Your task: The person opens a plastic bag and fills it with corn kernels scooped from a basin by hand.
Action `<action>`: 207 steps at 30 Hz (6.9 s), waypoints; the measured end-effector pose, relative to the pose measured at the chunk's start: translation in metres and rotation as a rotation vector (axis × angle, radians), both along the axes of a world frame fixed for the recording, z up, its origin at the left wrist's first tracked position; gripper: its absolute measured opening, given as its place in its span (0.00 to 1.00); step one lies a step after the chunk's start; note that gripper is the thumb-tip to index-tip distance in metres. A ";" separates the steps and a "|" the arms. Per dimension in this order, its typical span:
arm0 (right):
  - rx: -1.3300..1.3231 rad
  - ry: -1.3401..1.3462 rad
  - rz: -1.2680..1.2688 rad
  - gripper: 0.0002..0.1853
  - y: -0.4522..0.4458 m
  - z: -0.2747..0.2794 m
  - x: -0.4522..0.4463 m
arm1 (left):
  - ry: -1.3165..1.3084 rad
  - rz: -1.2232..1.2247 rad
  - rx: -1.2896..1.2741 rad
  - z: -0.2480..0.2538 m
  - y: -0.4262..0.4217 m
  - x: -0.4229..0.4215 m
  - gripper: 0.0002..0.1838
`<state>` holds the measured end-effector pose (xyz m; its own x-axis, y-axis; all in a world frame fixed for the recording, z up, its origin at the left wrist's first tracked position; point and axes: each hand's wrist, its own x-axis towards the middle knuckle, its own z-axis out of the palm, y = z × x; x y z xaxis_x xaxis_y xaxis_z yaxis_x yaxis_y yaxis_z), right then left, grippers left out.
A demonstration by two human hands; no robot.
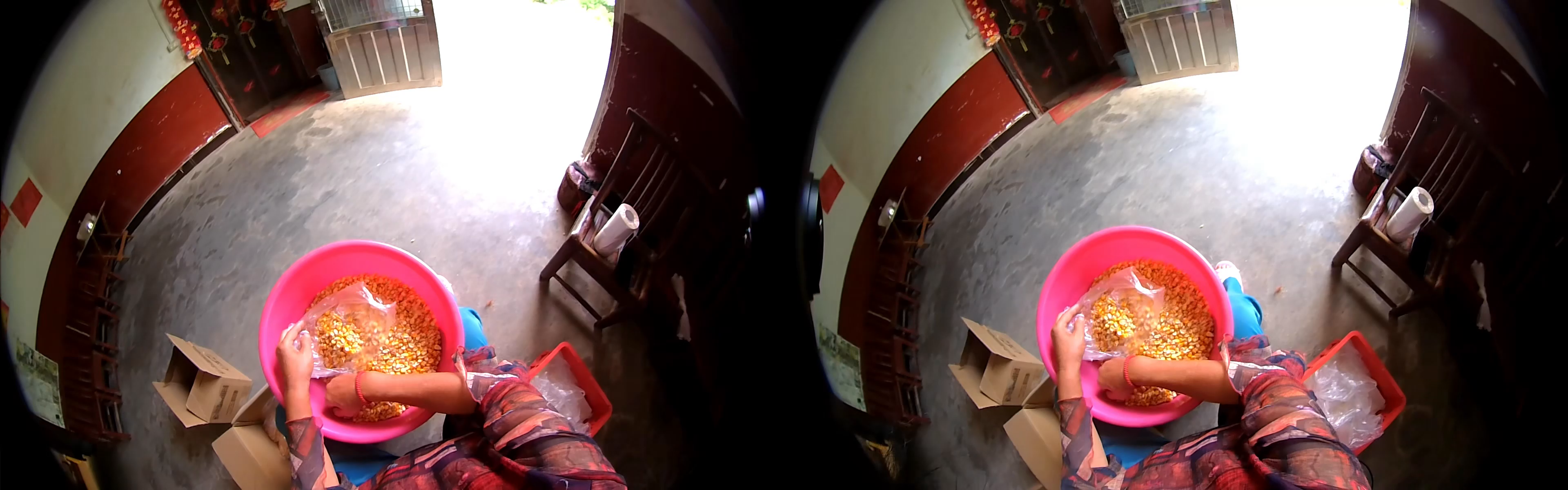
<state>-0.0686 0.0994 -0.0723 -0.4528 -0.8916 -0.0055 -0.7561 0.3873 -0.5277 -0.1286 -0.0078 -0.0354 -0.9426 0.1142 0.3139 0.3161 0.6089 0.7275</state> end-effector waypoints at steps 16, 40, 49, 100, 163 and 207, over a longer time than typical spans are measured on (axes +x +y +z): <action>-0.444 -0.568 -0.168 0.23 -0.009 -0.033 -0.026 | -0.020 -0.011 0.001 0.003 0.002 0.002 0.14; -0.710 -1.510 0.167 0.16 0.038 0.020 -0.041 | 0.001 0.042 -0.009 -0.005 -0.005 -0.003 0.19; -0.682 -1.580 0.032 0.15 0.050 0.041 -0.040 | 0.015 0.085 -0.034 -0.002 -0.004 0.000 0.19; -0.214 0.178 0.034 0.09 0.001 -0.046 -0.005 | 0.076 0.170 0.090 -0.010 0.003 0.000 0.16; -1.085 -0.424 -0.828 0.06 0.052 0.029 -0.055 | 0.143 0.156 0.300 -0.011 0.009 -0.005 0.27; 0.011 0.106 -0.080 0.15 0.044 0.051 0.023 | 0.270 0.115 -0.136 0.033 -0.015 0.017 0.15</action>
